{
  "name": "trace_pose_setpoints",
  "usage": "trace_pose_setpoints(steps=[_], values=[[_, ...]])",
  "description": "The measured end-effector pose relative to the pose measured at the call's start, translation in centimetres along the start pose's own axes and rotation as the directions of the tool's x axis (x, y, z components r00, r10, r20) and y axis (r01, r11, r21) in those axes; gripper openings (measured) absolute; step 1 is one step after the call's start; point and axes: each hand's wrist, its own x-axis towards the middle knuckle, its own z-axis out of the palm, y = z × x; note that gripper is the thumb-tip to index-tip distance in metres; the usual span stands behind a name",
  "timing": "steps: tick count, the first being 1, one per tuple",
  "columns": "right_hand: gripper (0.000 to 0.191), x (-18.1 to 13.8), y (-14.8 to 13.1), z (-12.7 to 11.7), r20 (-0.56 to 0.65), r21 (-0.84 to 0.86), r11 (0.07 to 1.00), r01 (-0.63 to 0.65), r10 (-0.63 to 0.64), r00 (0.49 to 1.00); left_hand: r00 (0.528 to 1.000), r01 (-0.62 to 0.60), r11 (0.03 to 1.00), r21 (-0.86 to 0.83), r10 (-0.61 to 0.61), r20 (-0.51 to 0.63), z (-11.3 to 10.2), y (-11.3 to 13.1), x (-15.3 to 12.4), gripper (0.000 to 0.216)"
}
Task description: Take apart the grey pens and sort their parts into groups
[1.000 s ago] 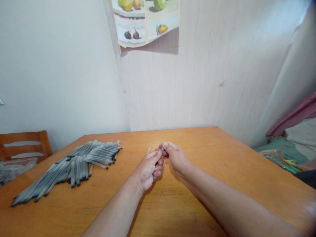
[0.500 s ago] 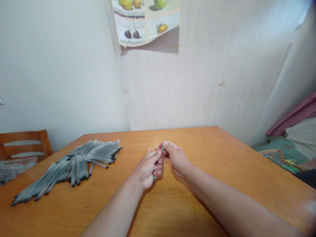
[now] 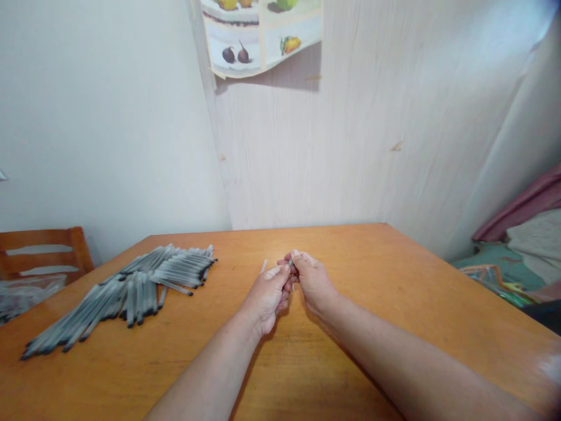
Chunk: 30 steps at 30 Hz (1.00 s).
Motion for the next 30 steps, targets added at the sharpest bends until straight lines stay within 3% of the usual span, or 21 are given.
trace_pose_setpoints(steps=[20, 30], values=[[0.036, -0.1, 0.1, -0.2, -0.025, 0.019, 0.999, -0.034, 0.035, 0.999, 0.999, 0.040, 0.998, -0.038, -0.039, 0.036, 0.4, 0.5, -0.4, 0.028], [0.035, -0.4, -1.2, -0.1, 0.001, -0.015, 0.999, 0.050, -0.050, 0.999, 0.981, 0.129, 0.980, -0.151, -0.104, 0.164, -0.5, 1.3, -0.4, 0.022]])
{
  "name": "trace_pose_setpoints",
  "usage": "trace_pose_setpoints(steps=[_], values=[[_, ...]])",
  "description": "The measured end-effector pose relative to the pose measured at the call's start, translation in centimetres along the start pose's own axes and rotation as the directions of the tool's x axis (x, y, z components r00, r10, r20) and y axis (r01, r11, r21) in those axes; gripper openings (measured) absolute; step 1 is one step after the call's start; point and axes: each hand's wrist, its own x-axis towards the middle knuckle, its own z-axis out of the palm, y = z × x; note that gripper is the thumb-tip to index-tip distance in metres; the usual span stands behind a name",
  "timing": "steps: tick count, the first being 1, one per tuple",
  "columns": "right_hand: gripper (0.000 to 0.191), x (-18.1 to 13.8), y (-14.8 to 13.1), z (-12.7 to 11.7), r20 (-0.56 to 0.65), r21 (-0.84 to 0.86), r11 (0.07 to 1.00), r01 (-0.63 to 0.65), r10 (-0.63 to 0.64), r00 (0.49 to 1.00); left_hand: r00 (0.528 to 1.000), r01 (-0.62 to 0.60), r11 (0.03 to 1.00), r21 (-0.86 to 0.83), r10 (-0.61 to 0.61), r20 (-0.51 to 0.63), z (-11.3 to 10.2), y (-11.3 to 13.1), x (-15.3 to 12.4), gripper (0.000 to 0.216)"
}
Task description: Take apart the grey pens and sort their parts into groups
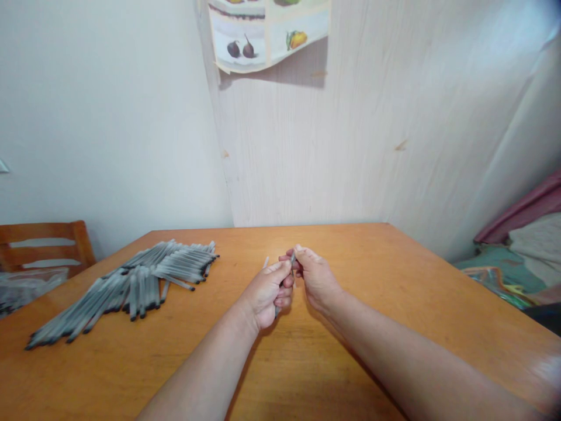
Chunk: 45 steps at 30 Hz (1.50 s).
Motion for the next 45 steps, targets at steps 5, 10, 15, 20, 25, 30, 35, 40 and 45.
trace_pose_setpoints(steps=[5, 10, 15, 20, 25, 30, 35, 40, 45], values=[[0.034, 0.2, 0.2, -0.3, 0.048, 0.056, 0.997, -0.061, 0.058, 0.997, 0.999, 0.001, 1.000, -0.014, 0.000, 0.042, -0.4, -0.1, 0.1, 0.025], [0.035, 0.3, 0.2, -0.4, 0.124, 0.151, 0.982, -0.112, 0.093, 0.988, 0.989, -0.141, 0.985, 0.096, 0.144, -0.030, -0.3, -0.7, 0.1, 0.031], [0.037, 0.4, 0.1, -0.4, 0.166, 0.204, 0.969, -0.142, 0.109, 0.980, 0.944, -0.248, 0.912, 0.326, 0.303, -0.130, -0.2, -1.3, 0.1, 0.030], [0.043, 0.4, -0.2, -0.5, 0.047, -0.024, 0.996, -0.083, 0.084, 0.995, 0.884, -0.316, 0.811, 0.493, 0.440, -0.158, -0.4, -2.1, 0.6, 0.025], [0.038, 0.7, -0.3, -0.6, 0.040, -0.061, 0.997, -0.045, 0.047, 0.998, 0.877, -0.314, 0.779, 0.543, 0.457, -0.150, -0.6, -2.3, 0.8, 0.029], [0.038, 1.0, -0.1, -0.6, 0.030, -0.034, 0.999, 0.002, -0.001, 1.000, 0.912, -0.270, 0.828, 0.492, 0.384, -0.146, 0.0, -1.9, 0.5, 0.029], [0.037, 0.8, -0.3, -0.5, 0.001, 0.014, 1.000, -0.009, 0.009, 1.000, 0.959, -0.183, 0.928, 0.324, 0.241, -0.148, 0.7, -1.5, 0.0, 0.024], [0.036, 0.6, -0.4, -0.3, -0.023, 0.047, 0.999, -0.013, 0.014, 1.000, 0.981, -0.144, 0.976, 0.161, 0.162, -0.106, 0.7, -1.3, 0.0, 0.024], [0.037, 0.5, -0.4, -0.3, -0.034, 0.035, 0.999, -0.006, 0.007, 0.999, 0.990, -0.113, 0.992, 0.055, 0.117, -0.074, 0.5, -1.3, 0.1, 0.030]])
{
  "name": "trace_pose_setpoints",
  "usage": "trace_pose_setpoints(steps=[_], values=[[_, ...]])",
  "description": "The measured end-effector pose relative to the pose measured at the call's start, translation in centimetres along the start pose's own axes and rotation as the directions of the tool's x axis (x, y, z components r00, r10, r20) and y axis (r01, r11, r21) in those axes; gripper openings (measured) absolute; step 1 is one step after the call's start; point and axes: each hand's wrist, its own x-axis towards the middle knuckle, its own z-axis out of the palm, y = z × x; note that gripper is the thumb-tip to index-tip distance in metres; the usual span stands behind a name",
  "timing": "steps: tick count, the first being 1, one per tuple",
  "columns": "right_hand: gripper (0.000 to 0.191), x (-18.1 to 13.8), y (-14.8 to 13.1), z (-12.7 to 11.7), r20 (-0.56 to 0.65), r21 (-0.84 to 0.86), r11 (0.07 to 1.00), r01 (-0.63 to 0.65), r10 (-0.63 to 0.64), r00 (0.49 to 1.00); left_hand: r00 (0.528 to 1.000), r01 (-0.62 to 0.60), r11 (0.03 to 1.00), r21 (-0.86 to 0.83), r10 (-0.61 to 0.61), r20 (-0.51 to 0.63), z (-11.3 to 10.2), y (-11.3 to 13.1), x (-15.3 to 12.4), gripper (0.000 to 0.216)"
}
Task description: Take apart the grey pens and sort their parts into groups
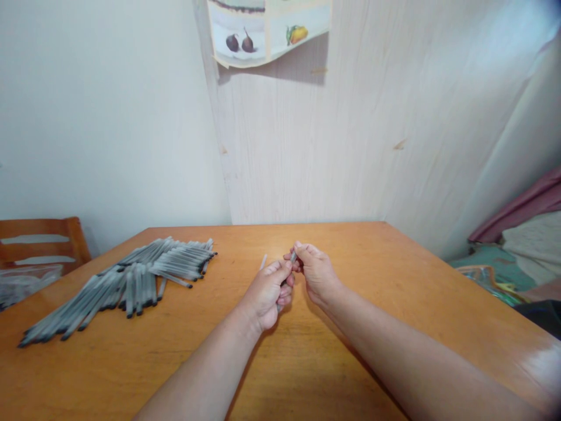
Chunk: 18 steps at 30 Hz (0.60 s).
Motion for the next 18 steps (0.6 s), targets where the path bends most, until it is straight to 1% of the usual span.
trace_pose_setpoints(steps=[4, 8, 10, 12, 13, 15, 18], values=[[0.037, -0.3, 0.1, 0.1, -0.002, -0.032, 0.999, 0.000, 0.000, 1.000, 1.000, -0.013, 0.999, 0.046, 0.014, -0.022, -0.1, 0.2, 0.1, 0.030], [0.036, 0.0, 0.0, 0.0, 0.003, -0.029, 0.999, -0.020, 0.020, 1.000, 0.998, 0.049, 0.999, -0.015, -0.049, 0.033, -0.5, 0.5, -0.1, 0.026], [0.034, 0.8, -0.6, -0.7, -0.033, -0.007, 1.000, -0.012, 0.012, 0.999, 0.992, 0.101, 0.994, -0.039, -0.097, 0.081, -0.8, 0.4, -0.3, 0.024], [0.031, 1.9, -1.5, -1.7, -0.112, 0.024, 1.000, 0.015, -0.012, 0.994, 0.985, 0.140, 0.989, -0.036, -0.135, 0.110, -1.0, 0.2, -0.4, 0.021], [0.030, 2.4, -2.0, -2.2, -0.145, 0.035, 0.999, 0.026, -0.021, 0.989, 0.984, 0.146, 0.989, -0.033, -0.141, 0.107, -1.1, 0.1, -0.5, 0.020], [0.029, 3.3, -2.6, -3.2, -0.168, 0.027, 0.999, 0.023, -0.019, 0.986, 0.991, 0.122, 0.991, -0.050, -0.119, 0.061, -1.4, -0.1, -0.4, 0.018], [0.031, 4.0, -2.3, -4.3, -0.160, -0.103, 0.994, 0.027, -0.043, 0.986, 0.997, 0.060, 0.993, -0.104, -0.064, -0.034, -1.8, -0.1, 0.1, 0.016]])
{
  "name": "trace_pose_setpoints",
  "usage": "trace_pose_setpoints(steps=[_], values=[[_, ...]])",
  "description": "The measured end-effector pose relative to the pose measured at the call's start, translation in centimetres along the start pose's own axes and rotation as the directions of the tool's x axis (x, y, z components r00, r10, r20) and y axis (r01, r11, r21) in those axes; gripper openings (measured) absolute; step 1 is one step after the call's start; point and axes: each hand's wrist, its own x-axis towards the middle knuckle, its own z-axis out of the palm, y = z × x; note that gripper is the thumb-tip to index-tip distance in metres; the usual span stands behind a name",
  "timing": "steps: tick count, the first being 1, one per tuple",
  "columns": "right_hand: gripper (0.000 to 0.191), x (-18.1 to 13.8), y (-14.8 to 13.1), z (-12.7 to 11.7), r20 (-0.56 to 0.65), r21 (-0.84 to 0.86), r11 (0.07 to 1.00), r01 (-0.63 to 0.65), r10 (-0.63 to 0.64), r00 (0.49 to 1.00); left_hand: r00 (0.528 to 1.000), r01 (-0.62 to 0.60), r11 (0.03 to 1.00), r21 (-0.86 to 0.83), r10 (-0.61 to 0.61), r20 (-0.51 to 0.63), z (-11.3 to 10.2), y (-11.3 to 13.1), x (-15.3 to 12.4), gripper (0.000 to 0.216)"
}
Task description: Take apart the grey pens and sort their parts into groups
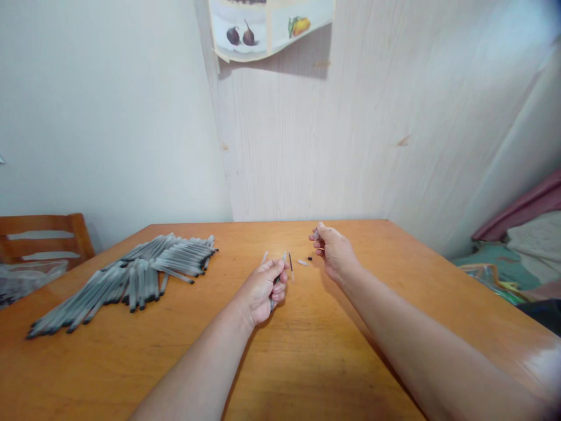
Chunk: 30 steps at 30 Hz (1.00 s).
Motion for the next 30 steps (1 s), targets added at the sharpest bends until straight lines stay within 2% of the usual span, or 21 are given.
trace_pose_setpoints(steps=[3, 5, 7, 10, 12, 14, 19, 30], values=[[0.033, 0.7, 1.4, -0.8, 0.009, -0.188, 0.981, 0.052, -0.051, 0.999, 0.998, -0.035, 0.999, -0.034, 0.033, -0.058, -0.6, 0.3, 0.4, 0.013], [0.034, 1.4, 2.3, -1.6, -0.007, -0.364, 0.928, 0.078, -0.087, 0.996, 0.995, -0.052, 0.997, -0.052, 0.047, -0.087, -1.0, 0.6, 0.7, 0.011], [0.033, 2.2, 3.1, -2.6, 0.010, -0.560, 0.825, 0.076, -0.084, 0.996, 0.991, -0.071, 0.995, -0.071, 0.062, -0.116, -1.4, 0.7, 0.9, 0.010], [0.028, 3.0, 4.1, -3.8, 0.033, -0.796, 0.598, 0.096, -0.115, 0.993, 0.984, -0.089, 0.992, -0.090, 0.074, -0.165, -1.9, 0.9, 1.3, 0.009], [0.024, 3.1, 4.7, -4.4, 0.080, -0.870, 0.475, 0.128, -0.120, 0.990, 0.979, -0.094, 0.990, -0.101, 0.074, -0.189, -2.2, 1.1, 1.4, 0.008], [0.022, 2.9, 5.2, -4.6, 0.136, -0.897, 0.410, 0.163, -0.097, 0.986, 0.976, -0.095, 0.989, -0.113, 0.070, -0.208, -2.3, 1.2, 1.6, 0.008], [0.023, 2.6, 5.6, -4.8, 0.183, -0.910, 0.372, 0.184, -0.039, 0.982, 0.965, -0.107, 0.985, -0.136, 0.070, -0.253, -2.5, 1.7, 1.6, 0.010], [0.023, 2.7, 5.6, -4.9, 0.189, -0.914, 0.349, 0.205, -0.078, 0.979, 0.953, -0.127, 0.979, -0.162, 0.075, -0.295, -2.8, 2.1, 1.5, 0.015]])
